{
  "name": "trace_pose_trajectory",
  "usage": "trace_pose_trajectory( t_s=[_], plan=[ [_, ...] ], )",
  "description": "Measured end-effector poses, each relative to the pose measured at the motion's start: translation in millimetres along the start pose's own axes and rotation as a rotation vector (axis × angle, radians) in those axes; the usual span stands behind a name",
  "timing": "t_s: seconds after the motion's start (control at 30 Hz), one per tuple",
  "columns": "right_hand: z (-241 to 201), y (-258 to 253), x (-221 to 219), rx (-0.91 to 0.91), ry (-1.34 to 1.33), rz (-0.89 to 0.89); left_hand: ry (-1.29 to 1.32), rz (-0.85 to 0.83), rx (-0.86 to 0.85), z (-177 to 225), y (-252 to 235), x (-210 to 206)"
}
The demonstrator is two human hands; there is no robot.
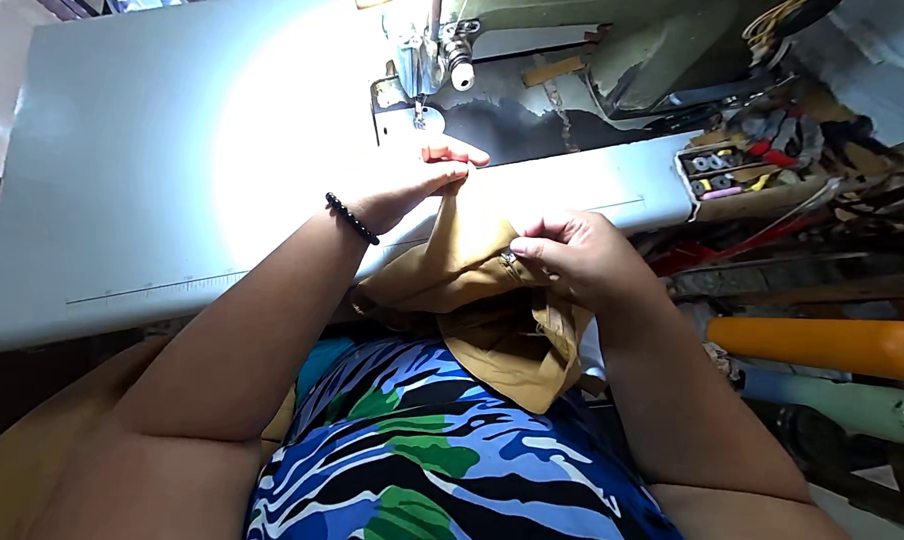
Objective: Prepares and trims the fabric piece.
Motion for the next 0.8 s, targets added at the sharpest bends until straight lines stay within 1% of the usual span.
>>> trace_pose_trajectory(
  t_s=[0.1, 0.2, 0.27, 0.4, 0.5, 0.57, 0.63, 0.8],
  plan=[
    [-7, 12, -13, 0.104, 0.003, 0.038, 0.031, -0.052, -0.098, -4, 0, -14],
    [-17, 28, -32, 0.273, 0.084, 0.07, 0.138, -0.125, -0.196, -6, 1, -35],
    [-20, 32, -39, 0.365, 0.12, 0.07, 0.227, -0.164, -0.193, -6, 2, -43],
    [-22, 30, -34, 0.523, 0.173, 0.045, 0.402, -0.148, -0.097, -12, 6, -42],
    [-17, 23, -26, 0.602, 0.297, 0.116, 0.518, -0.25, -0.09, -14, 15, -41],
    [-15, 19, -25, 0.639, 0.392, 0.208, 0.536, -0.289, -0.112, -16, 21, -40],
    [-13, 16, -28, 0.642, 0.451, 0.279, 0.505, -0.259, -0.11, -19, 25, -39],
    [-10, 11, -32, 0.595, 0.49, 0.314, 0.479, -0.192, -0.075, -26, 29, -36]
  ],
)
Point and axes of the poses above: each hand's wrist, its own y-axis away from the middle knuckle, its own x-axis out of the back of the hand, z = x × y, the point moved 6 cm from there along -y, towards the middle knuckle, and after that the axes turned 8 degrees about -x, right-handed, at the moved point
